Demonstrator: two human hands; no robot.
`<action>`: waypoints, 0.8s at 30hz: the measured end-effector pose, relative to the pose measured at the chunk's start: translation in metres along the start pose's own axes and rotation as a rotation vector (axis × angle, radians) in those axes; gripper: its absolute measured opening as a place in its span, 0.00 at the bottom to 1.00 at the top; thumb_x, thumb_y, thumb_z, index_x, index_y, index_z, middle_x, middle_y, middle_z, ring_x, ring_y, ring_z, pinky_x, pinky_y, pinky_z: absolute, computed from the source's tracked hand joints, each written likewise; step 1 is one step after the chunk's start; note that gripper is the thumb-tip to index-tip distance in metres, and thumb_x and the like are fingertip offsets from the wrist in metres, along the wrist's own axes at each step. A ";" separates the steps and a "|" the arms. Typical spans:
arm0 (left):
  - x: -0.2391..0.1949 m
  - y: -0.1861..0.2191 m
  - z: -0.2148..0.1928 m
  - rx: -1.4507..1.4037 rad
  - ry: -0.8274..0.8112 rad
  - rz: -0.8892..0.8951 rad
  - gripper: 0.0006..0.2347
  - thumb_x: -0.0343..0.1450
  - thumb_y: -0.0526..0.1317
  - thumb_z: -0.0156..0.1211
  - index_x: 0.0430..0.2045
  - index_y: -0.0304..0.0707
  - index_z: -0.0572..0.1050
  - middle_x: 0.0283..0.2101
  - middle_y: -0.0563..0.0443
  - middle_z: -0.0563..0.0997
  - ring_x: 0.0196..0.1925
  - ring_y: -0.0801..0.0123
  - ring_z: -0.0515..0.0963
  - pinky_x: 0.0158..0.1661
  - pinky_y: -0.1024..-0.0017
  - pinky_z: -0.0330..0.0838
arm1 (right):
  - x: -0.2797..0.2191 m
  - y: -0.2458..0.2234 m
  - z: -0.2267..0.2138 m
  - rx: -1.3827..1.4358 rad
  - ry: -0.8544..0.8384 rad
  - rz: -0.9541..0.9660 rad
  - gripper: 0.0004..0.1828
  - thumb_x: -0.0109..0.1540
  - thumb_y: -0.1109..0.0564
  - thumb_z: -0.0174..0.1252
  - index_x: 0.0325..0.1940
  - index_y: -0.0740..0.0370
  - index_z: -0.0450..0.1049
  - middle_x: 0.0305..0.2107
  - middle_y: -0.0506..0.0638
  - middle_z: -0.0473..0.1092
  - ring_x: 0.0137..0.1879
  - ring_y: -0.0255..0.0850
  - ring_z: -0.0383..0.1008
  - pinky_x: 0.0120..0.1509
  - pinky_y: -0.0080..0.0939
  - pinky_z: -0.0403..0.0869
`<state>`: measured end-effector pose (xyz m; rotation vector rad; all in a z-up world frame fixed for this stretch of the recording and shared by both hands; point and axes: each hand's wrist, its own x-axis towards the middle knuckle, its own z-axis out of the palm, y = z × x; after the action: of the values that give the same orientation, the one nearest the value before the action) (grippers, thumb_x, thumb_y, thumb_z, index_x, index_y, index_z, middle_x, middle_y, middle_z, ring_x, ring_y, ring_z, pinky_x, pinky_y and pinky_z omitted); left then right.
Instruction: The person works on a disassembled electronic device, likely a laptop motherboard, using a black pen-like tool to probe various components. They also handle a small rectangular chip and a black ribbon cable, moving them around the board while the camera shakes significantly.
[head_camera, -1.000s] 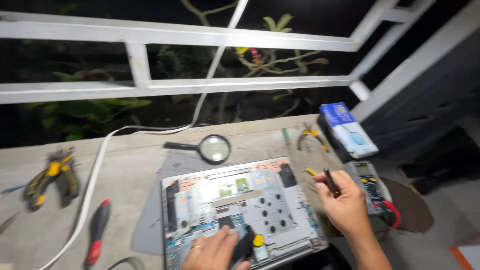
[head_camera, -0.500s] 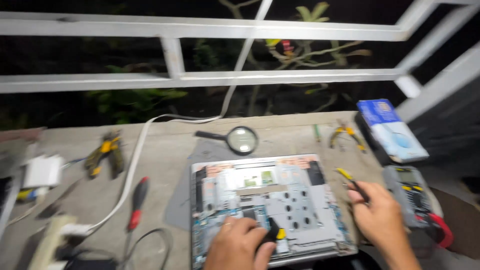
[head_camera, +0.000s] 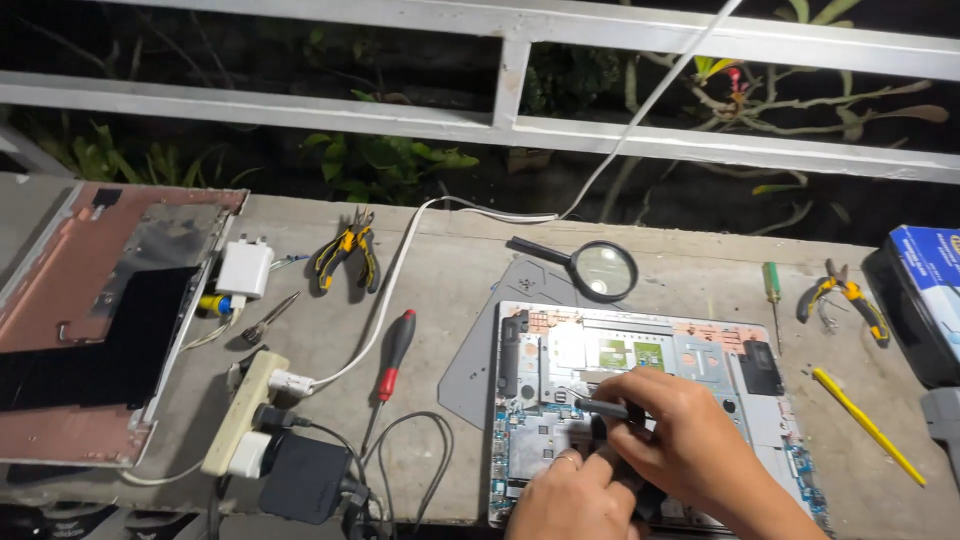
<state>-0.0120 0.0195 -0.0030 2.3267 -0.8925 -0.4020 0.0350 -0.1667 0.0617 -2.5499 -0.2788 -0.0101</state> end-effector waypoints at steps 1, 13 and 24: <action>-0.001 -0.004 0.008 -0.005 0.003 -0.005 0.17 0.77 0.49 0.65 0.46 0.33 0.88 0.46 0.37 0.76 0.49 0.36 0.74 0.39 0.35 0.78 | 0.003 -0.004 0.003 -0.002 -0.007 -0.003 0.20 0.54 0.59 0.67 0.48 0.42 0.89 0.38 0.39 0.88 0.38 0.39 0.86 0.43 0.40 0.80; -0.001 -0.002 0.018 -0.042 0.140 0.014 0.13 0.73 0.46 0.66 0.44 0.37 0.86 0.47 0.34 0.73 0.49 0.32 0.71 0.32 0.33 0.76 | 0.012 -0.022 0.019 -0.021 -0.003 0.117 0.08 0.61 0.53 0.70 0.40 0.49 0.93 0.30 0.39 0.86 0.30 0.37 0.80 0.37 0.41 0.75; -0.002 -0.002 0.014 -0.074 0.037 -0.031 0.13 0.77 0.45 0.61 0.46 0.35 0.86 0.46 0.34 0.71 0.53 0.33 0.70 0.41 0.35 0.76 | 0.015 -0.022 0.025 -0.122 0.014 0.047 0.07 0.61 0.52 0.71 0.41 0.46 0.92 0.27 0.38 0.83 0.31 0.39 0.82 0.38 0.42 0.77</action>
<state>-0.0190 0.0158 -0.0154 2.2752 -0.8110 -0.3974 0.0436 -0.1324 0.0532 -2.6758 -0.2194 -0.0276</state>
